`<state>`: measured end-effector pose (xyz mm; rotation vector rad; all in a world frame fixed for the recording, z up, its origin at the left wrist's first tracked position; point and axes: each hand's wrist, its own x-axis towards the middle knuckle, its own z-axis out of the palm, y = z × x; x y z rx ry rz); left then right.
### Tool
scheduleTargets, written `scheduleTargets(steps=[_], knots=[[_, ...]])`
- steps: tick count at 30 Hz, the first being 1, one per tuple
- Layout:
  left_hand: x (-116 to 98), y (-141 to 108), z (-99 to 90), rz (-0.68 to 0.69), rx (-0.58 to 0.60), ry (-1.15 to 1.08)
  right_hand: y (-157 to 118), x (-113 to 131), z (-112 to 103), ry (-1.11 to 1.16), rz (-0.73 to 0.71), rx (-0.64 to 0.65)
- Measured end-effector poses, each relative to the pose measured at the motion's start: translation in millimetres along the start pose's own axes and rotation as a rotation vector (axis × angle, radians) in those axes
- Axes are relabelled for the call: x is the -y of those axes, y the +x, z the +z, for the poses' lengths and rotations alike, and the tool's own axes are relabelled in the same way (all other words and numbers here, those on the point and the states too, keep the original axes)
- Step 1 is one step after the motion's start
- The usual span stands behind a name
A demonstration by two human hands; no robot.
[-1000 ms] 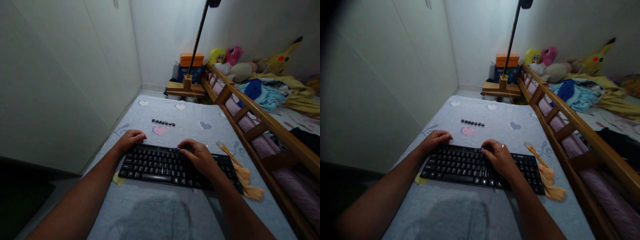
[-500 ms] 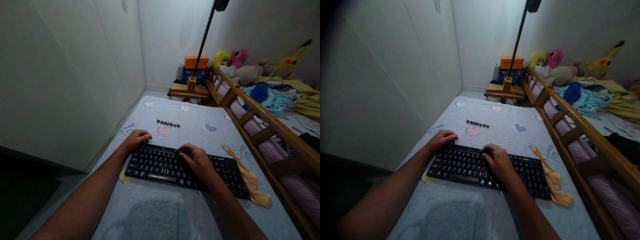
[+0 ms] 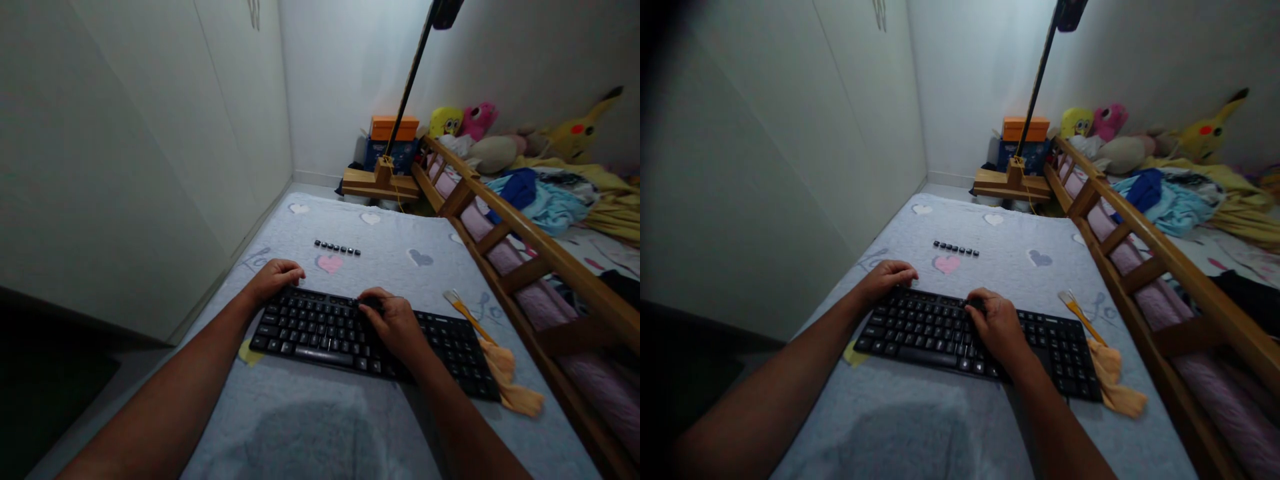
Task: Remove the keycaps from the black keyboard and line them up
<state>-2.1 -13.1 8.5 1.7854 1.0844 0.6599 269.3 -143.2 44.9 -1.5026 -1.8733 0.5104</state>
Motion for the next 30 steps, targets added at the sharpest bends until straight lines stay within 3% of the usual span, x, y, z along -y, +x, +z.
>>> scheduleTargets(steps=[6,12,23,30], knots=[[0.1,0.4,0.1,0.007,0.004,-0.009,-1.6,-3.3,4.2,0.042,0.08,-0.06],[1.1,0.8,-0.1,0.009,0.004,-0.009,-3.5,-2.1,10.6,0.101,0.053,-0.082],[0.6,1.6,-0.5,0.028,0.015,-0.007,-9.0,3.0,12.5,-0.059,-0.021,-0.081],[1.0,1.3,0.5,0.03,0.015,-0.012,-6.5,5.6,7.4,0.002,0.05,-0.029]])
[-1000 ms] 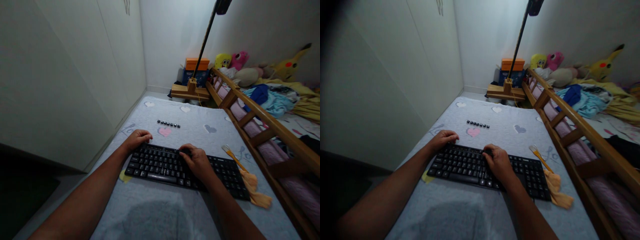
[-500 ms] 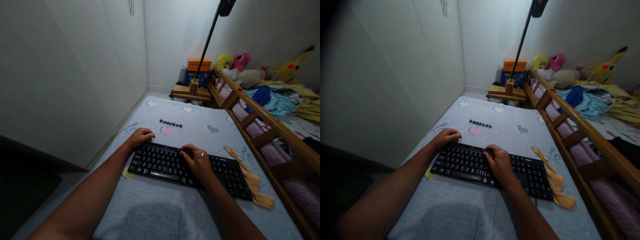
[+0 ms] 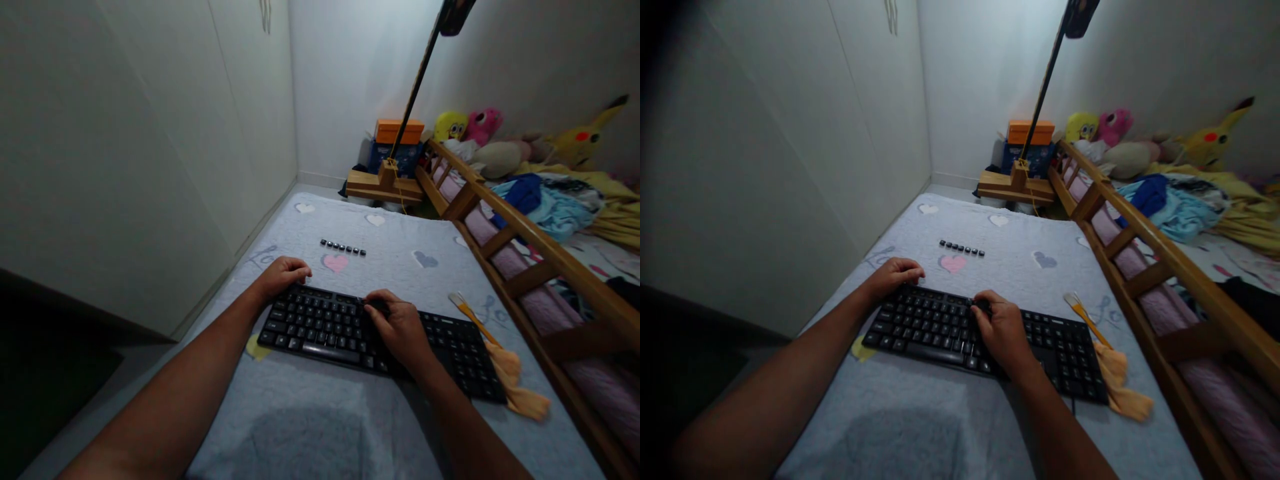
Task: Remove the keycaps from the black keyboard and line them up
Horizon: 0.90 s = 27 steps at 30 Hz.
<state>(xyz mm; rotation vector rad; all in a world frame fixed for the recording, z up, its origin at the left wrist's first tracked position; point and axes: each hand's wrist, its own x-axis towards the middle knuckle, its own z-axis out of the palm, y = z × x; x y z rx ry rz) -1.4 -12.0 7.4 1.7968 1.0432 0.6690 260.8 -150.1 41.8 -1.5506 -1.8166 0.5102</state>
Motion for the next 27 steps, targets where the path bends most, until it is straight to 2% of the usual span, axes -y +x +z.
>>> scheduleTargets(steps=[2,9,16,21,27], knots=[[0.3,0.0,0.3,0.0,-0.003,-0.003,-0.4,1.3,0.9,-0.017,0.005,-0.006],[2.8,1.5,0.1,0.006,0.014,0.006,-6.0,0.5,4.6,-0.171,-0.131,-0.088],[0.0,0.4,-0.2,-0.001,0.006,0.003,-3.8,-3.5,1.2,-0.092,-0.124,-0.037],[0.5,0.1,0.7,-0.019,-0.004,-0.008,0.5,-0.8,1.6,-0.093,-0.048,-0.002],[-0.4,0.1,1.5,-0.02,-0.003,-0.004,4.6,-0.4,2.2,-0.093,-0.023,0.007]])
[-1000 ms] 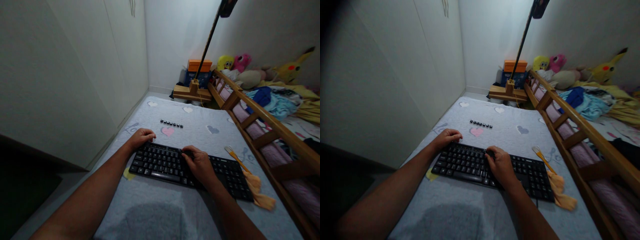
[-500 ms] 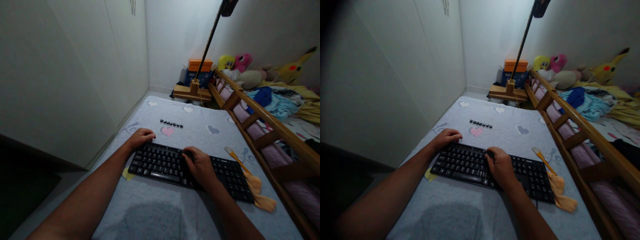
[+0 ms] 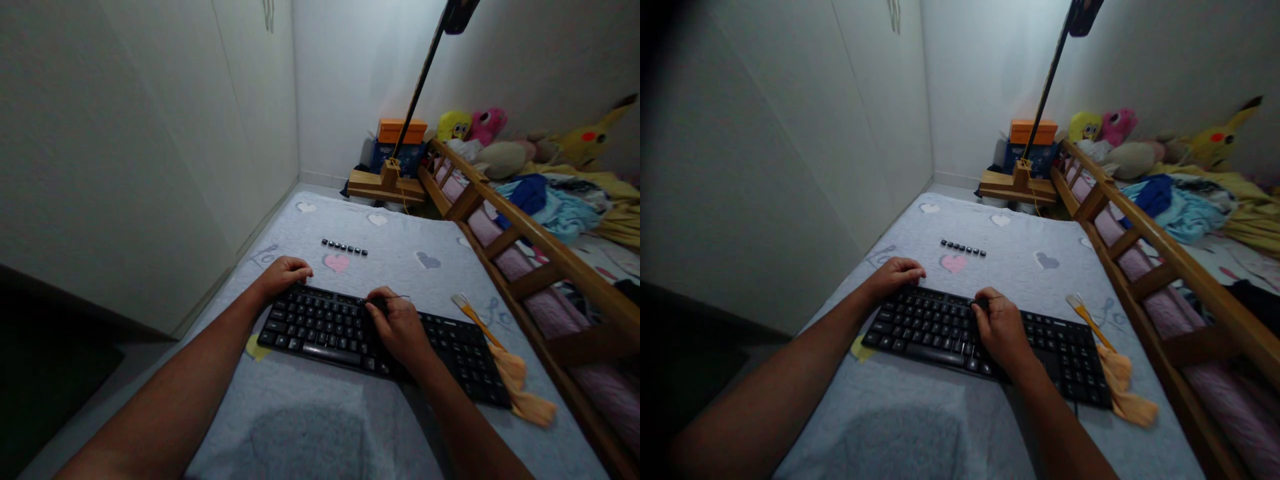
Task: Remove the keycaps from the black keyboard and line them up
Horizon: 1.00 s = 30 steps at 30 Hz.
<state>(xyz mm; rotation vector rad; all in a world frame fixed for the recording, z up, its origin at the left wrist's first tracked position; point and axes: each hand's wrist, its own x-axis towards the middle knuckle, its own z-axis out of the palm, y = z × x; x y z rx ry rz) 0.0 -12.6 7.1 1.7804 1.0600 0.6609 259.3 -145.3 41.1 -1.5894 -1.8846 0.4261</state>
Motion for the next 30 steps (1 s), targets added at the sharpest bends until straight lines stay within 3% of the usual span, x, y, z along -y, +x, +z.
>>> scheduleTargets(steps=[14,30], knots=[[2.0,1.4,-0.7,0.018,0.018,0.029,2.8,-6.2,3.3,-0.02,-0.016,0.028],[3.2,1.2,0.6,0.009,0.013,-0.002,7.5,-5.1,12.4,-0.033,-0.052,-0.034]])
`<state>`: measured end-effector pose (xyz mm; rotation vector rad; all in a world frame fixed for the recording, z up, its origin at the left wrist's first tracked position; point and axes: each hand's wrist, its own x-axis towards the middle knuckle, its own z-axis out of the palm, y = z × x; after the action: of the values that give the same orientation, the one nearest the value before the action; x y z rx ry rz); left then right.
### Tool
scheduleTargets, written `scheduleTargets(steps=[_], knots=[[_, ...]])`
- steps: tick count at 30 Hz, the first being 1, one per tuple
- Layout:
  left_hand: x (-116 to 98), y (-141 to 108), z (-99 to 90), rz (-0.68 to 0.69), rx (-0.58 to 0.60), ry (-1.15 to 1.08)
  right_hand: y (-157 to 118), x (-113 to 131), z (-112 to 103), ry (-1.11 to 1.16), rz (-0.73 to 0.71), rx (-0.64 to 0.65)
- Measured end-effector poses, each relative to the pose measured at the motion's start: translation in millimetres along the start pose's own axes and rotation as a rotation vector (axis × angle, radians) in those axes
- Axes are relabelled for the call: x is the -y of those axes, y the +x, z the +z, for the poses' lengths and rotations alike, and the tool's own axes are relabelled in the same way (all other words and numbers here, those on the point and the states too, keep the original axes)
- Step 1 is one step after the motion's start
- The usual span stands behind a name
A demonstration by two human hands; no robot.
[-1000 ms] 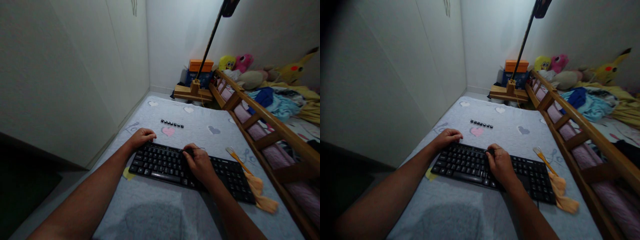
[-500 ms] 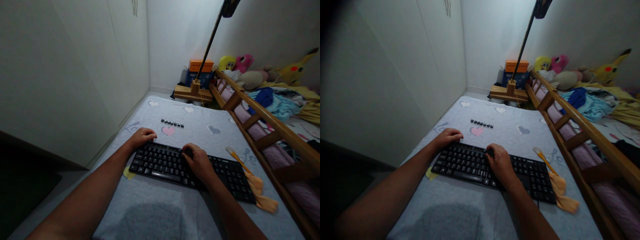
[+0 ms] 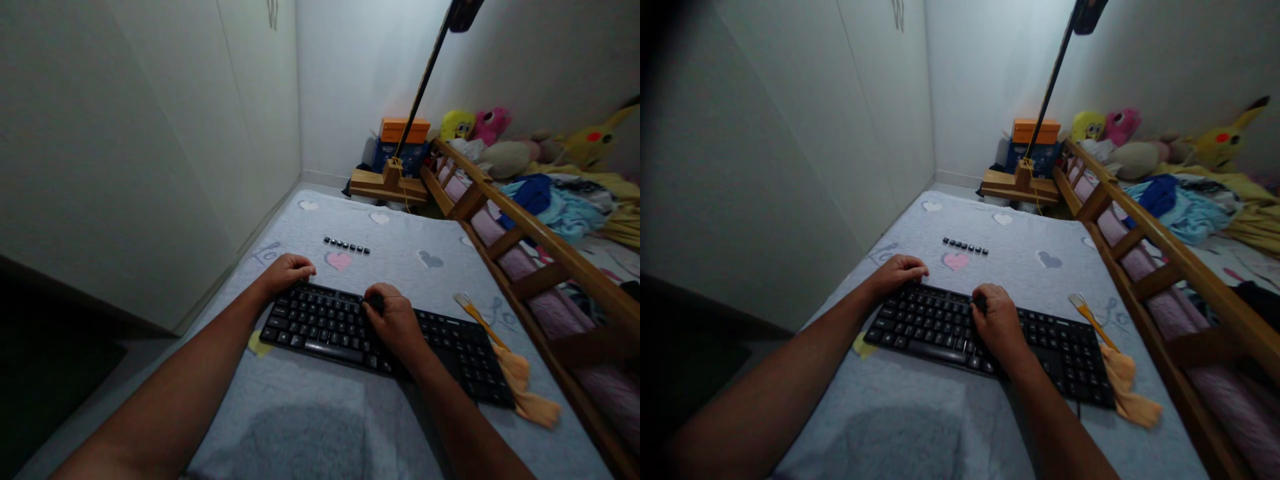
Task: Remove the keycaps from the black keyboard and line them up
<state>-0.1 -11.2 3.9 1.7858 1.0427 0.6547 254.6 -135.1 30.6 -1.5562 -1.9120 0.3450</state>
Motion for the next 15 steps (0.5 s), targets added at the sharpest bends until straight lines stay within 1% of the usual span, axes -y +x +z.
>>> scheduleTargets(steps=[7,11,15], knots=[[0.4,0.6,0.3,0.008,0.001,0.011,3.3,-1.4,0.6,-0.009,0.081,0.007],[-1.0,0.1,0.2,0.009,0.001,0.023,6.5,-3.9,-0.8,-0.029,0.076,0.019],[-1.0,-0.4,-0.6,0.011,0.008,0.037,10.5,-6.3,-3.2,0.014,0.078,0.051]])
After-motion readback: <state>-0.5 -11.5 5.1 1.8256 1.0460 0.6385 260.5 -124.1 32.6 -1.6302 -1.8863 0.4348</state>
